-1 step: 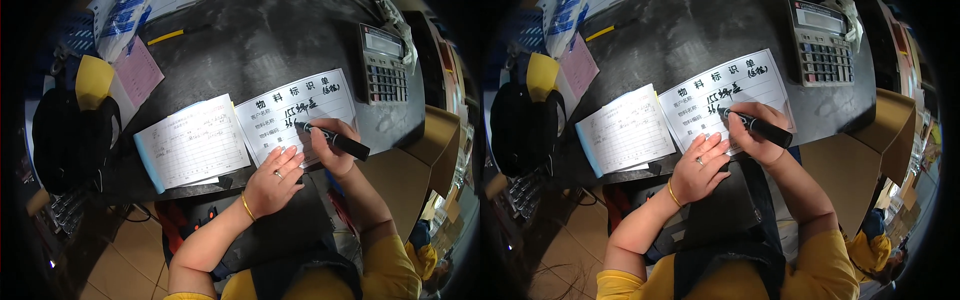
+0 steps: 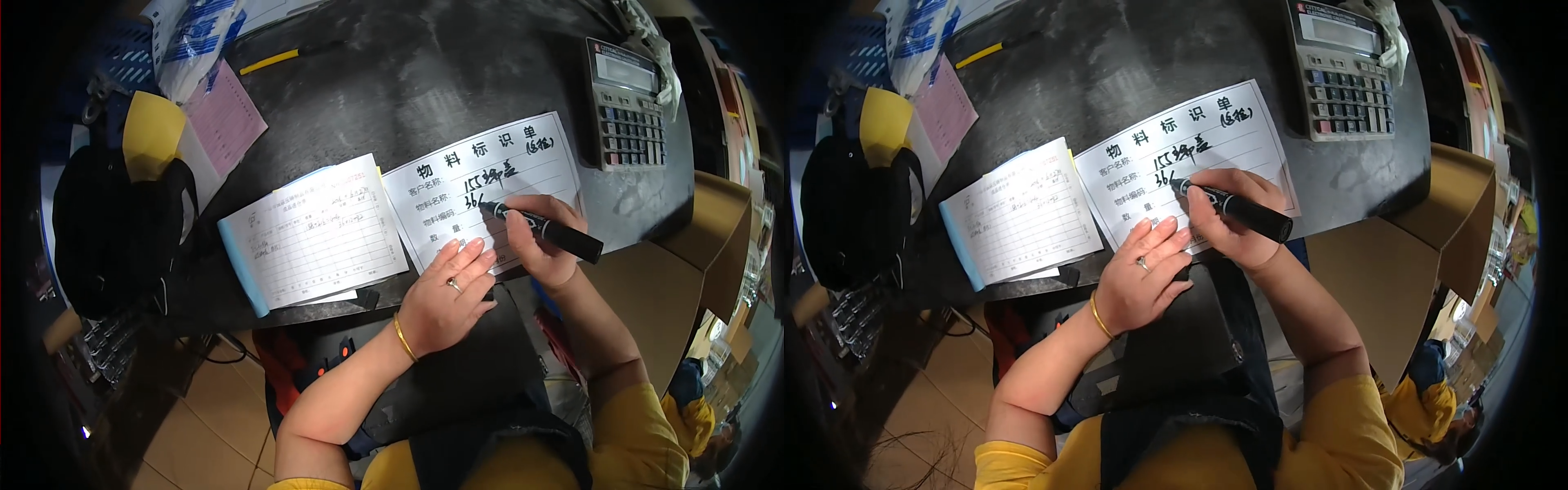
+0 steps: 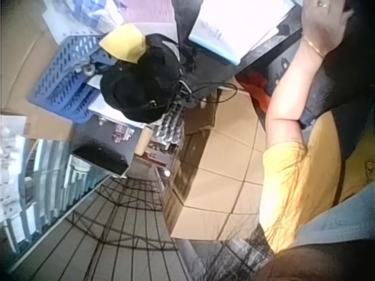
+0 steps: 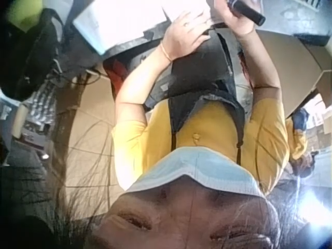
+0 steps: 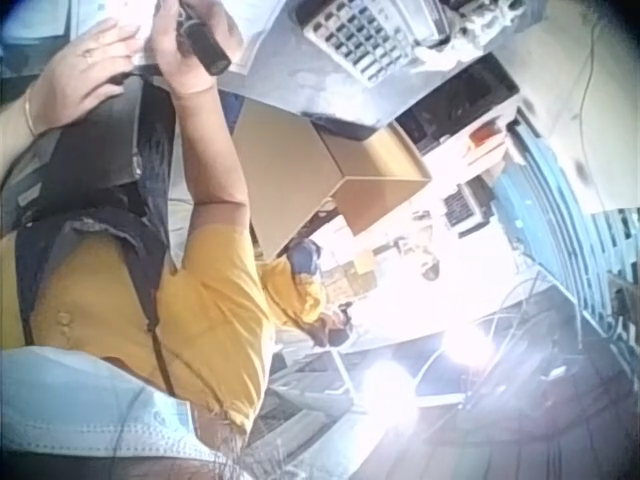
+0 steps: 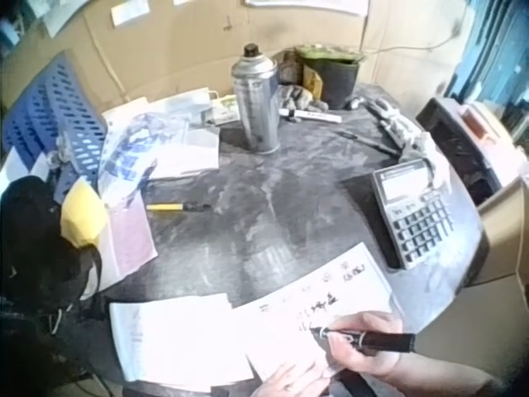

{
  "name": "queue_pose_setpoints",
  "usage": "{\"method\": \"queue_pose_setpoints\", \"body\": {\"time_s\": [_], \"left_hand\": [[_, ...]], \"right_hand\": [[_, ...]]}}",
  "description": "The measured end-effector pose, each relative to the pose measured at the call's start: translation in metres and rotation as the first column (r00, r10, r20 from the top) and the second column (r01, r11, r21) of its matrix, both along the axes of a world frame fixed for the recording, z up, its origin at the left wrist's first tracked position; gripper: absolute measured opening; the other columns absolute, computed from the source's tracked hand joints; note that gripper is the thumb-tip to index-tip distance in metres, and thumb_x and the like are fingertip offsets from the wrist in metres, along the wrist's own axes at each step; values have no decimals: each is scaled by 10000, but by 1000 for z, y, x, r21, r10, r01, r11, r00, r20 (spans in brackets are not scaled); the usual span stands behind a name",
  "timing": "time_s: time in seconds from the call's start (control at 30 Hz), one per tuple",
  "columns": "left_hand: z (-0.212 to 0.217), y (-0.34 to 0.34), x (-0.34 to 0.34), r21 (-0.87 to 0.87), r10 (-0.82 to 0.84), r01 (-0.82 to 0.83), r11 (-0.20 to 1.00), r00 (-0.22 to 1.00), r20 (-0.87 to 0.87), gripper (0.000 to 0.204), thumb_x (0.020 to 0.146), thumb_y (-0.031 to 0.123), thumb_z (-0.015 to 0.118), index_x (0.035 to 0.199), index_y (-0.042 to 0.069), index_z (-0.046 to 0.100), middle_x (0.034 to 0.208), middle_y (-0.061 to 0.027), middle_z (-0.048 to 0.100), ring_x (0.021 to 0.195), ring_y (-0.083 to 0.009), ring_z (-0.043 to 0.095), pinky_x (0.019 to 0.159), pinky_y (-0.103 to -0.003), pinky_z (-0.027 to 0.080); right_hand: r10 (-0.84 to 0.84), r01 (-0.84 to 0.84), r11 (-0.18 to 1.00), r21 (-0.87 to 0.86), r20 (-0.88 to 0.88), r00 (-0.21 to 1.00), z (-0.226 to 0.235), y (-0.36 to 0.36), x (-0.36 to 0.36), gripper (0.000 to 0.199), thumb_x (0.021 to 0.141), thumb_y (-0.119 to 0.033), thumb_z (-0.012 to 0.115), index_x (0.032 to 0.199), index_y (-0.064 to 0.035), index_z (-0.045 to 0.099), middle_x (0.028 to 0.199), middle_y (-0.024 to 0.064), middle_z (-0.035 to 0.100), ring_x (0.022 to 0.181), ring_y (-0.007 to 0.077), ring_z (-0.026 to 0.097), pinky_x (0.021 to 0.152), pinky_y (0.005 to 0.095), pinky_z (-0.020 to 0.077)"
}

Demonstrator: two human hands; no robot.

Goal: Write information on a material identification form and a logbook at a workstation.

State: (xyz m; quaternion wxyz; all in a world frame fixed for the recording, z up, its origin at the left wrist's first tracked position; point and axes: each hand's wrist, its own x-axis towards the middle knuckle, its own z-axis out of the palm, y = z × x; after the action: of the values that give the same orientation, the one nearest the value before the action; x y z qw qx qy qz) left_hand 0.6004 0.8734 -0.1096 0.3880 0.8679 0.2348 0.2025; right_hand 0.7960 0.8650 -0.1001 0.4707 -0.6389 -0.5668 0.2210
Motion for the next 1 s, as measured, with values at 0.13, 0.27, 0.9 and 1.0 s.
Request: {"method": "queue_pose_setpoints", "body": {"time_s": [0.13,0.27,0.9,1.0], "left_hand": [[0,0,-1,9,9,-9,1000,1000,-2,299,758,170,717,1014,47,625,1258,-124,582,1245,-318,495,1062,-473,349],[0,1,3,36,3,-4,999,1000,12,316,714,169,733,984,44,627,1245,-122,581,1249,-297,487,1065,-463,356],[-1,0,0,44,0,0,999,1000,8,318,729,178,726,991,32,622,1260,-132,572,1247,-301,489,1066,-464,353],[1,1,1,21,7,-7,1000,1000,8,296,760,176,713,1006,39,625,1224,-131,605,1211,-339,521,1044,-477,363]], "right_hand": [[12,-13,1000,12,80,997,0,2,0,129,761,-74,715,857,-17,652,687,86,652,566,198,634,520,283,481],[-104,104,994,11,-37,994,-5,-6,4,127,757,-91,723,846,-32,656,684,92,653,558,202,631,520,281,481],[-218,217,976,-30,-93,971,-7,-8,3,60,777,-38,686,826,-22,654,672,68,649,557,162,622,540,256,484],[-190,189,982,-6,-58,980,-4,-3,5,62,783,-38,689,822,-8,651,673,63,647,558,141,614,540,251,479]]}}
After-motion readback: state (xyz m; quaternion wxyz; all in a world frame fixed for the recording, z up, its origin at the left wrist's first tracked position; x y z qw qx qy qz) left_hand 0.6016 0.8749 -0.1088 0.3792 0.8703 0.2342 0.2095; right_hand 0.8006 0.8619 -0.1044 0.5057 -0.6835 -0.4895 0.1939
